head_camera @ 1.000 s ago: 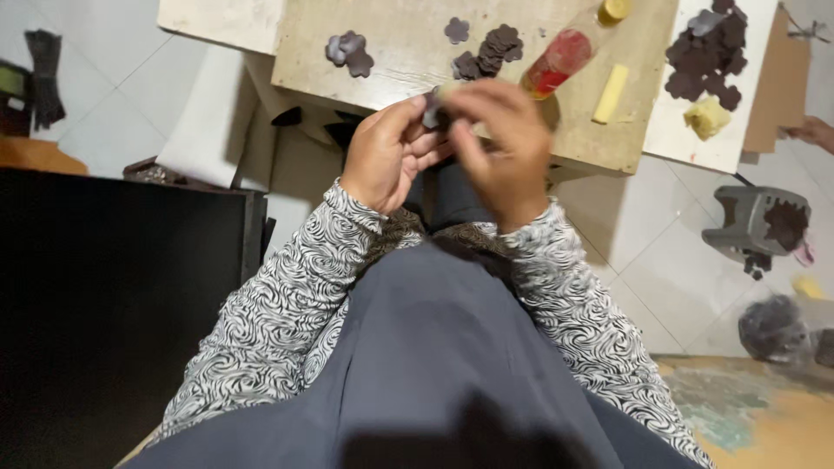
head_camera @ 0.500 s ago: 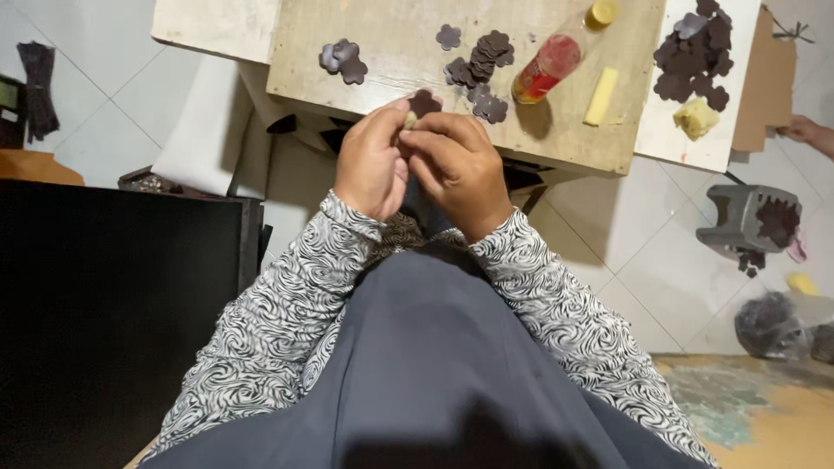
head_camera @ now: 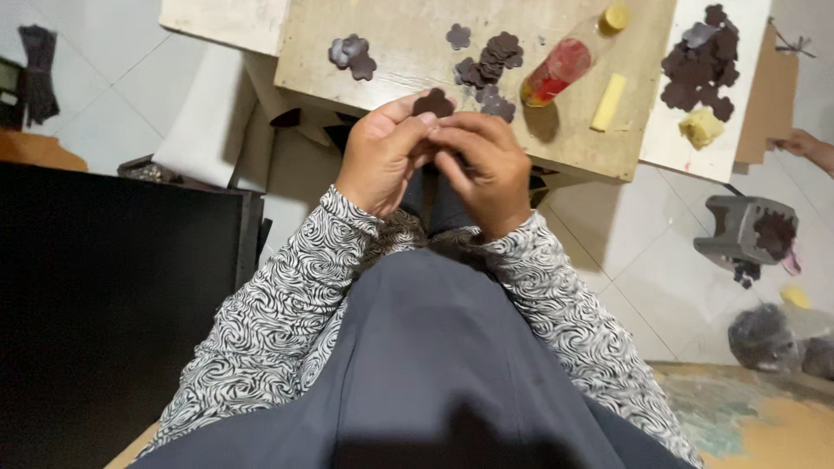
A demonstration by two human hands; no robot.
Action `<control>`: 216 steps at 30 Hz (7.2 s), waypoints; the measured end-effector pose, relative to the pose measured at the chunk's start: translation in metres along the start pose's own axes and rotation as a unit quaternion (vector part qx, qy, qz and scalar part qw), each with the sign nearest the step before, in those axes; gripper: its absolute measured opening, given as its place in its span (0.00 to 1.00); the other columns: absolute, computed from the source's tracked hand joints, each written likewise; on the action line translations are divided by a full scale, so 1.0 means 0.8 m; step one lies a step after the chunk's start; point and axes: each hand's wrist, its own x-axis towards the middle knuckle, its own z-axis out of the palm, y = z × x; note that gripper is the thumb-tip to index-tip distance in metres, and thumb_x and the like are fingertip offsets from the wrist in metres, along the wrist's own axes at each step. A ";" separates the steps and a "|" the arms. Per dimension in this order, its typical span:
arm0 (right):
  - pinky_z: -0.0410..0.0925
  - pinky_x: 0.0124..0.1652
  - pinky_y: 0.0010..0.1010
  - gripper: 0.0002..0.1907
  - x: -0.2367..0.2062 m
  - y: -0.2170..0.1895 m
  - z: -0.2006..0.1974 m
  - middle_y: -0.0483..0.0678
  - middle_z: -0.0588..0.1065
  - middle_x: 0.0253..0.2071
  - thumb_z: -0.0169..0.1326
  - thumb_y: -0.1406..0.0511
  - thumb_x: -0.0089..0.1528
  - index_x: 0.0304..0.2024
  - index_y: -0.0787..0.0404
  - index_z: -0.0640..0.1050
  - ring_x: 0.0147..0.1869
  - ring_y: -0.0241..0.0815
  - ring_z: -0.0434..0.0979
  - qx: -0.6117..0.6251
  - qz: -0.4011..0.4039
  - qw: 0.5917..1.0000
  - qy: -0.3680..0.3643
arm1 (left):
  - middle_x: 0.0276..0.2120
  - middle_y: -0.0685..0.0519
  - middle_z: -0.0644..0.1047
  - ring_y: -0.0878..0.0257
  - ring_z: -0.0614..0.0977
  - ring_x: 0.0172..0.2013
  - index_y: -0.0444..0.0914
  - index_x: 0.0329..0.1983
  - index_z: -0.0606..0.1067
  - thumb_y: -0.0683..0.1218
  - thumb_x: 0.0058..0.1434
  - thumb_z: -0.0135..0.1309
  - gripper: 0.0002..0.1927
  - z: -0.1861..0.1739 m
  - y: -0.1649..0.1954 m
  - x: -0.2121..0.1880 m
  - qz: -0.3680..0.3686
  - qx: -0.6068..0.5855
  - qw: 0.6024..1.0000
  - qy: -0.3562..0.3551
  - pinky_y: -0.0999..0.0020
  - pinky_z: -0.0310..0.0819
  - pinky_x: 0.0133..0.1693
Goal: The person sits at a workbench and cleans foam flower cutouts one at a time, picking up a dark flower-shaped foam piece, rubbing it with a yellow sponge, and placing it back on the table with other finished pieces. A bottle of red liquid sits on the bench nearby.
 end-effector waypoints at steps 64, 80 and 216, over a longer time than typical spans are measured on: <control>0.74 0.47 0.25 0.19 -0.114 0.177 -0.032 0.54 0.79 0.49 0.55 0.64 0.70 0.59 0.69 0.73 0.48 0.41 0.79 0.641 0.444 0.605 0.161 | 0.75 0.37 0.43 0.41 0.41 0.74 0.36 0.75 0.53 0.64 0.67 0.49 0.43 -0.060 -0.122 0.173 0.000 0.770 0.627 0.117 0.36 0.27 0.69; 0.76 0.63 0.34 0.08 0.037 0.202 -0.101 0.55 0.80 0.58 0.59 0.73 0.75 0.56 0.66 0.81 0.63 0.49 0.82 -0.197 0.030 0.969 0.143 | 0.73 0.39 0.55 0.47 0.51 0.74 0.44 0.65 0.72 0.58 0.67 0.51 0.26 -0.072 -0.134 0.180 0.094 0.771 0.616 0.131 0.38 0.32 0.70; 0.75 0.44 0.32 0.18 0.064 0.180 -0.140 0.56 0.73 0.46 0.72 0.66 0.63 0.48 0.70 0.79 0.45 0.46 0.78 -0.302 -0.027 0.953 0.017 | 0.67 0.45 0.69 0.52 0.62 0.70 0.41 0.55 0.75 0.52 0.65 0.55 0.18 -0.059 -0.129 0.176 0.143 0.739 0.646 0.128 0.45 0.42 0.71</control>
